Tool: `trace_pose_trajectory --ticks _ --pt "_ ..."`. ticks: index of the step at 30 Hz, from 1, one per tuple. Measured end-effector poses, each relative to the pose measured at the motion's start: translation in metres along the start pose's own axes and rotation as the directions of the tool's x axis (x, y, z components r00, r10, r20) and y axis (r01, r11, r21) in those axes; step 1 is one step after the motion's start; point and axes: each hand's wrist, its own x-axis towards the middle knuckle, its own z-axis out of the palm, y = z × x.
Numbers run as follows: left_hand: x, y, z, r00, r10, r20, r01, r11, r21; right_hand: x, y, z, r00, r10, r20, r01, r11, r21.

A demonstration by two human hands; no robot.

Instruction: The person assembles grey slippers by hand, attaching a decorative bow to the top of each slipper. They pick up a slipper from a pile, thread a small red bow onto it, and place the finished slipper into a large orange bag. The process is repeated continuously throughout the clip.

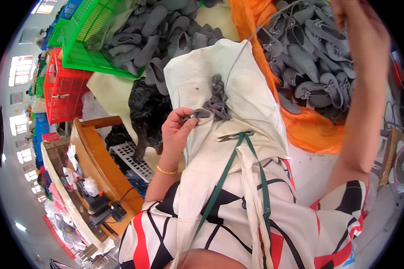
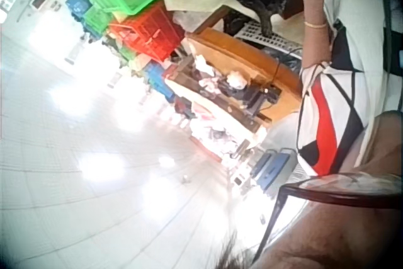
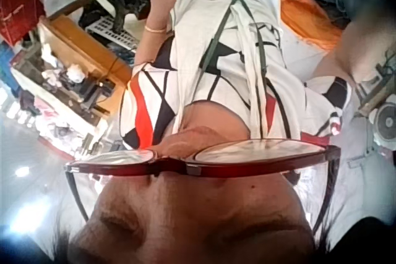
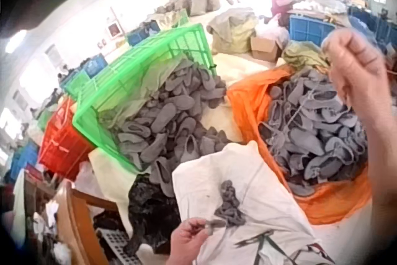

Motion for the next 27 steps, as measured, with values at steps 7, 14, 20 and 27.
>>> trace_pose_trajectory --ticks 7,14,20,27 --pt "0.01 0.029 0.013 0.934 0.263 0.242 -0.339 0.866 0.367 -0.064 0.038 0.0 0.654 0.118 0.747 -0.33 0.933 0.141" --pt "0.015 0.043 0.021 0.854 0.349 0.385 -0.475 0.824 0.307 -0.143 0.033 0.024 0.12 -0.231 0.966 -0.234 0.939 0.254" --pt "0.011 0.048 0.023 0.871 0.334 0.359 -0.448 0.839 0.307 -0.147 0.033 0.024 0.107 -0.197 0.975 -0.234 0.948 0.217" --pt "0.011 0.049 0.025 0.855 0.389 0.344 -0.494 0.812 0.309 -0.15 0.03 0.024 0.143 -0.199 0.969 -0.266 0.936 0.232"
